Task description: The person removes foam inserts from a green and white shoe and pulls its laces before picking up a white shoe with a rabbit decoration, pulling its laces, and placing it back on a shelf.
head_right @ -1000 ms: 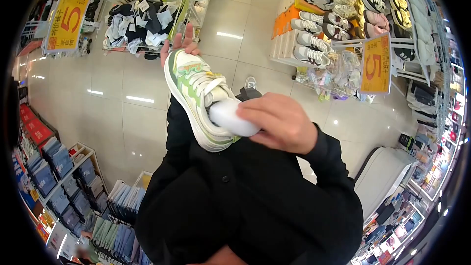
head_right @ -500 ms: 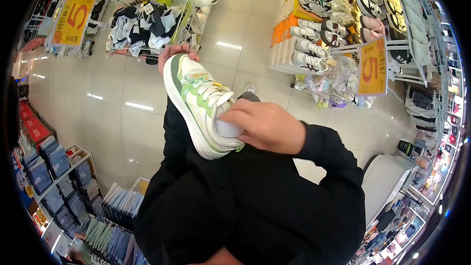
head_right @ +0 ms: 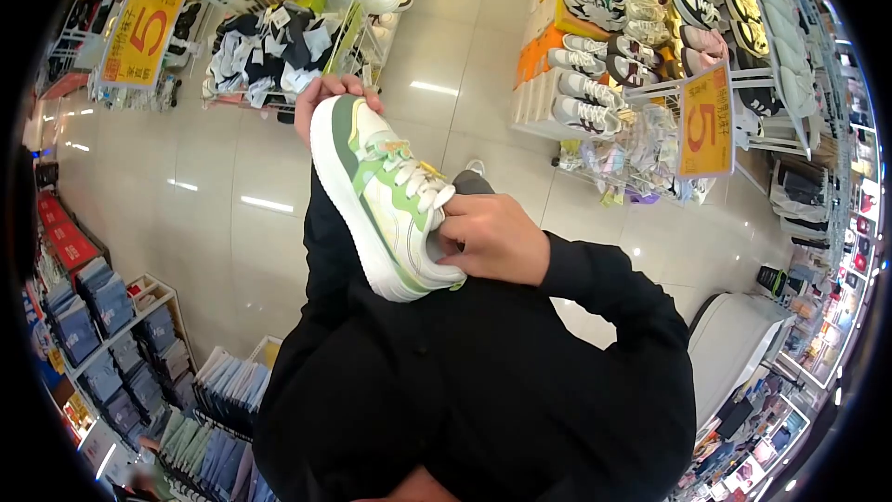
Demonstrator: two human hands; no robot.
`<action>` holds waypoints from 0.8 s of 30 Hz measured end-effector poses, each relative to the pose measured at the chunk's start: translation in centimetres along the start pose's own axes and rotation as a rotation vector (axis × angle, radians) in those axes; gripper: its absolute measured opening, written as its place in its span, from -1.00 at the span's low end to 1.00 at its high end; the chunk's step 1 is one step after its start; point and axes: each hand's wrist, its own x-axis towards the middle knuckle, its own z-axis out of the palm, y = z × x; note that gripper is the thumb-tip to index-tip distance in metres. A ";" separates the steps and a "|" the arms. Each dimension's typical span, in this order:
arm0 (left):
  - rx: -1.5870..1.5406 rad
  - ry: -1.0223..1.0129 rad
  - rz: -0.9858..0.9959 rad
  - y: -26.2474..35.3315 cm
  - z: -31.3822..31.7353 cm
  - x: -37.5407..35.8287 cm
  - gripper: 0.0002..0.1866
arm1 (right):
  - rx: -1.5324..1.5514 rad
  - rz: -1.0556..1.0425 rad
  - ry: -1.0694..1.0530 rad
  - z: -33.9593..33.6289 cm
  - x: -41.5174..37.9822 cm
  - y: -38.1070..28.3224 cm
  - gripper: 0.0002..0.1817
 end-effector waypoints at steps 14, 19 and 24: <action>-0.005 0.087 -0.241 -7.6 -1.6 3.5 -0.68 | 0.929 0.570 0.189 0.1 -4.4 6.0 -0.71; 0.101 0.075 -0.355 -10.7 0.5 6.5 -0.69 | 1.170 0.467 0.268 -1.0 -5.5 9.6 -0.69; 0.219 -0.008 -0.400 -15.3 1.6 11.3 -0.69 | 1.154 0.467 0.267 -7.1 -5.2 13.8 -0.80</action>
